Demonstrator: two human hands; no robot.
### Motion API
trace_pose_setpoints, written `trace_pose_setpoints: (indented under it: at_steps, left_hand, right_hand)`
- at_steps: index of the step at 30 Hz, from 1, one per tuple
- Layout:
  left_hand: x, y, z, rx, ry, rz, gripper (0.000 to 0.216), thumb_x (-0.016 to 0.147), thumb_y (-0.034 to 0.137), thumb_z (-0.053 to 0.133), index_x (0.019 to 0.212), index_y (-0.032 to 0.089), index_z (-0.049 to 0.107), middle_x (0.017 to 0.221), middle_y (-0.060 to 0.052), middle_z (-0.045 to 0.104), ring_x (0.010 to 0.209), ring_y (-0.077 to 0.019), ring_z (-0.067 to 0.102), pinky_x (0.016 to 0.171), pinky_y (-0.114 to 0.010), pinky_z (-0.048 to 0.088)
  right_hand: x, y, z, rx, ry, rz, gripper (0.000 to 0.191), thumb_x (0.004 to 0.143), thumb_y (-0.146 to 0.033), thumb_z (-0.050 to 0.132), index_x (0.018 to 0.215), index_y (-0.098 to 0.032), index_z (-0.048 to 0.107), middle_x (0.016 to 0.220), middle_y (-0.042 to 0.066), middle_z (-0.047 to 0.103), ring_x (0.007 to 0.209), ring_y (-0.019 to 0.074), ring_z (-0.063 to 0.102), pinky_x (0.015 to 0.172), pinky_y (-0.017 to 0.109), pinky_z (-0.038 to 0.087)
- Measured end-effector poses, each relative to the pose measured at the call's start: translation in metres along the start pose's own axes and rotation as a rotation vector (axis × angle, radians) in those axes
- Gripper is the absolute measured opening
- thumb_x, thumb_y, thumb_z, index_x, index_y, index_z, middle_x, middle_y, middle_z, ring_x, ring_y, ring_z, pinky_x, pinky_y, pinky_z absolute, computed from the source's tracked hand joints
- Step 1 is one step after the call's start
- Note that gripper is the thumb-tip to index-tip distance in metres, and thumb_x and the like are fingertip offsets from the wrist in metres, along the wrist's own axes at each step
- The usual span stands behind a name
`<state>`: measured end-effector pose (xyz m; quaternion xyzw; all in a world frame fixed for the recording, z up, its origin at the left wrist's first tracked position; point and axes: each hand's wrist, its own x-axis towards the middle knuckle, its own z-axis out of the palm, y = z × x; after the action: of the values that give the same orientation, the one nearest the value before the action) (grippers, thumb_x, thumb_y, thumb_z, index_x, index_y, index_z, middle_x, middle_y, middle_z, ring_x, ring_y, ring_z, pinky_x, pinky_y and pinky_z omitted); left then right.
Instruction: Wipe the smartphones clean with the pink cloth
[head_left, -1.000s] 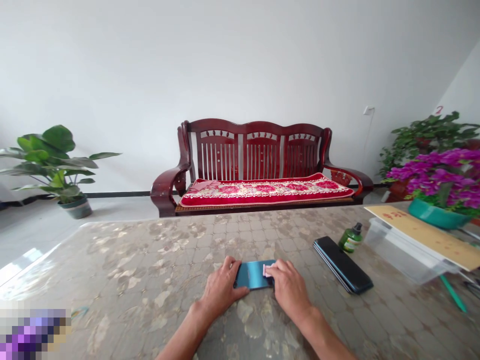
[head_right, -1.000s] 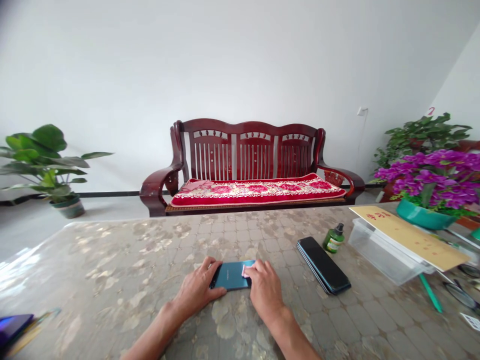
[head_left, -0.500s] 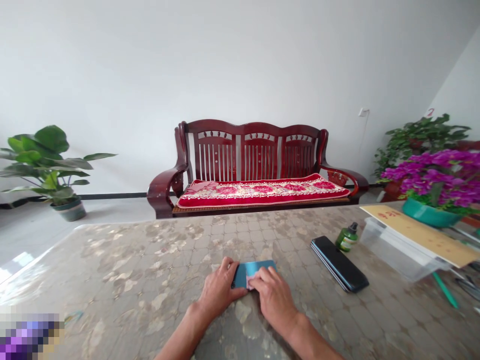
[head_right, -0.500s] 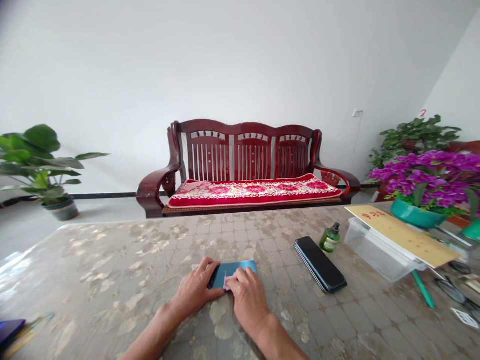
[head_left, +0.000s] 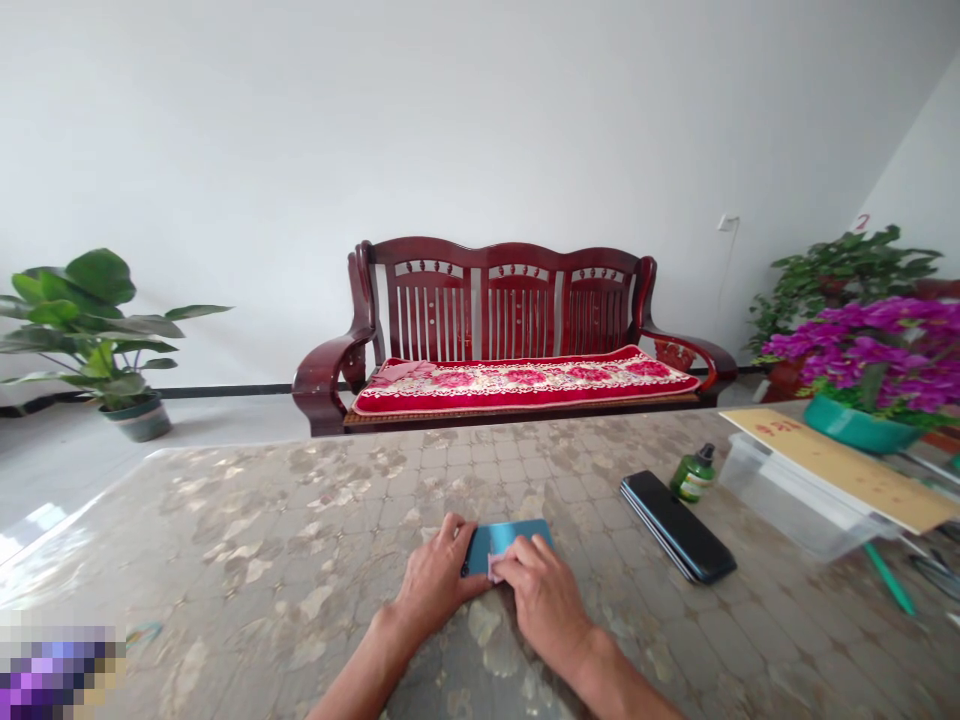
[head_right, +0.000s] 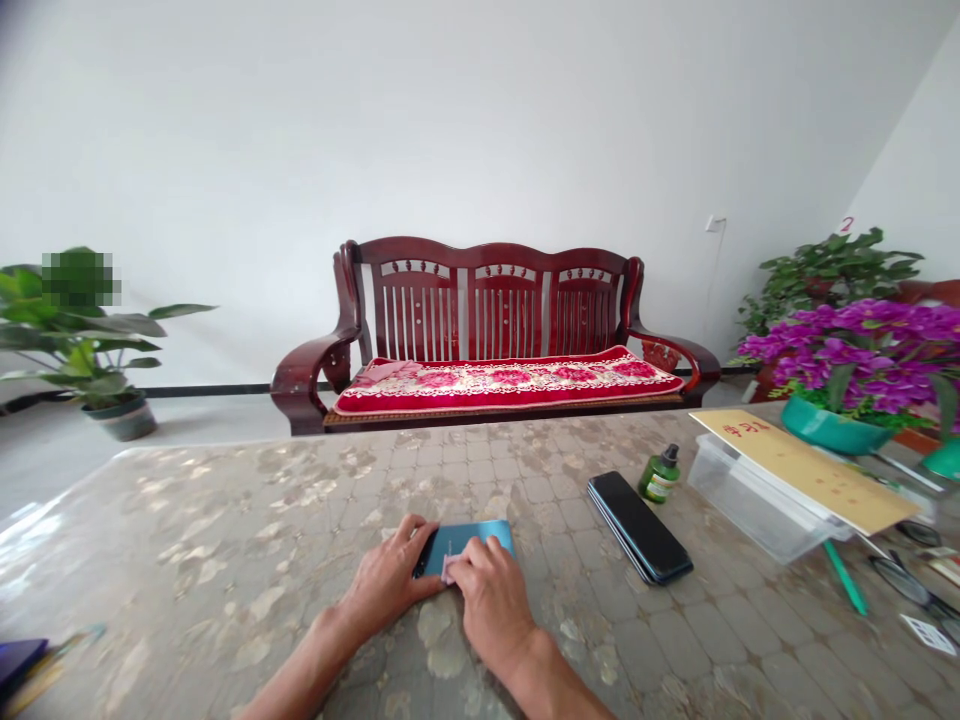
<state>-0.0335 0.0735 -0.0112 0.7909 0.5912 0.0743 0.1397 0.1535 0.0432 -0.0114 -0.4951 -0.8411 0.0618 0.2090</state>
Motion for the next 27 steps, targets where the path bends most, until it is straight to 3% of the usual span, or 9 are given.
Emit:
trace_pose_setpoints:
  at_steps: [8, 17, 23, 27]
  left_hand:
    - [0.002, 0.001, 0.001, 0.029, -0.014, -0.017, 0.053, 0.08, 0.041, 0.064, 0.128, 0.028, 0.047, 0.128, -0.005, 0.049, 0.102, -0.0242, 0.063, 0.082, -0.031, 0.049]
    - [-0.001, 0.006, -0.007, -0.003, -0.053, -0.039, 0.051, 0.08, 0.038, 0.063, 0.128, 0.03, 0.048, 0.13, -0.005, 0.049, 0.107, -0.0248, 0.061, 0.087, -0.032, 0.048]
    - [0.0, 0.004, -0.004, 0.016, -0.044, -0.05, 0.054, 0.08, 0.038, 0.063, 0.131, 0.029, 0.046, 0.132, -0.005, 0.048, 0.106, -0.0246, 0.06, 0.087, -0.032, 0.048]
    - [0.0, 0.002, -0.002, 0.012, -0.035, -0.037, 0.055, 0.08, 0.039, 0.064, 0.13, 0.029, 0.046, 0.131, -0.005, 0.049, 0.107, -0.0244, 0.06, 0.086, -0.031, 0.048]
  right_hand:
    - [0.025, 0.043, 0.001, -0.069, 0.019, 0.15, 0.03, 0.094, -0.011, 0.047, 0.092, -0.027, 0.072, 0.087, 0.002, 0.064, 0.081, 0.0168, 0.056, 0.076, 0.027, 0.045]
    - [0.016, 0.019, 0.0, -0.052, 0.012, 0.02, 0.025, 0.097, -0.018, 0.048, 0.1, -0.03, 0.071, 0.1, 0.001, 0.066, 0.095, 0.0162, 0.056, 0.084, 0.026, 0.043]
    - [0.023, 0.037, -0.011, -0.078, -0.032, 0.178, 0.03, 0.095, -0.011, 0.047, 0.098, -0.025, 0.072, 0.093, 0.004, 0.067, 0.086, 0.0168, 0.058, 0.076, 0.026, 0.045]
    - [0.011, 0.031, -0.009, -0.081, 0.036, 0.166, 0.031, 0.096, -0.011, 0.046, 0.101, -0.027, 0.072, 0.096, 0.003, 0.066, 0.09, 0.0182, 0.056, 0.08, 0.028, 0.042]
